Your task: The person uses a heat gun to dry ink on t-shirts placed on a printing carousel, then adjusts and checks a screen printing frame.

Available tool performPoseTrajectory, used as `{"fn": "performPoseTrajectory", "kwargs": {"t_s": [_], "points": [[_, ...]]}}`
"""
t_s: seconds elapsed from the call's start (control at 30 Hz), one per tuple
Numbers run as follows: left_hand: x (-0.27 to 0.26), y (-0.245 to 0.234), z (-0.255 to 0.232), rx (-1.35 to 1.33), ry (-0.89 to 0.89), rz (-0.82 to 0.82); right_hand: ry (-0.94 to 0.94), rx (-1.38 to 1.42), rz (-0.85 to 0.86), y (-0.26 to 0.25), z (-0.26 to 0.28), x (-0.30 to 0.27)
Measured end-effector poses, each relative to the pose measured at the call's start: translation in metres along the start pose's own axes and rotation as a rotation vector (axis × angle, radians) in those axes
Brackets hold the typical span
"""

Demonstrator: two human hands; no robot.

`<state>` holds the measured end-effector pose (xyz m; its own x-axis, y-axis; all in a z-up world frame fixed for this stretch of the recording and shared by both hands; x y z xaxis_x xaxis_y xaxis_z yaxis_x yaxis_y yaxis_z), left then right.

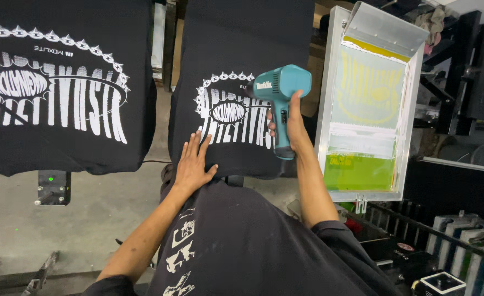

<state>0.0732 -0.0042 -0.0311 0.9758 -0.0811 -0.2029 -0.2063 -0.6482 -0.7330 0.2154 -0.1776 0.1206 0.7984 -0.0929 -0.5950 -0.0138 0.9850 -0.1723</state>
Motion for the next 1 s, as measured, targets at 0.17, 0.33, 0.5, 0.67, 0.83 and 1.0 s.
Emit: {"fn": "performPoseTrajectory", "kwargs": {"t_s": [0.17,0.33,0.5,0.67,0.83,1.0], "points": [[-0.001,-0.002,-0.002,0.010,0.013,-0.001,-0.013,0.001,-0.005,0.004,-0.006,0.005],[-0.004,0.001,-0.002,0.019,0.020,0.025,-0.014,0.029,-0.001,0.013,-0.008,0.007],[-0.004,0.002,-0.005,0.042,0.043,0.077,-0.013,0.033,0.124,0.011,-0.010,0.003],[-0.011,-0.001,-0.009,0.045,0.062,0.127,-0.061,0.038,-0.085,-0.035,-0.030,0.018],[-0.013,-0.006,-0.010,-0.018,0.075,0.146,-0.006,-0.005,-0.075,-0.067,-0.057,-0.011],[-0.015,-0.030,0.002,-0.133,0.053,-0.154,0.146,0.092,-0.143,-0.088,-0.088,-0.045]]}}
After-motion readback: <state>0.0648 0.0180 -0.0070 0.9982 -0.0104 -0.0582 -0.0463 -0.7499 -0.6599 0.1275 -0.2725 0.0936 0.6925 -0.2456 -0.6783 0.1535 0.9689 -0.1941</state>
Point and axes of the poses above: each hand's wrist, its own x-axis towards the middle knuckle, its own y-axis out of the palm, z = x × y, the point moved 7 cm from there along x, towards the middle knuckle, and after that the axes turned 5 degrees about -z, right-handed, at the moved point
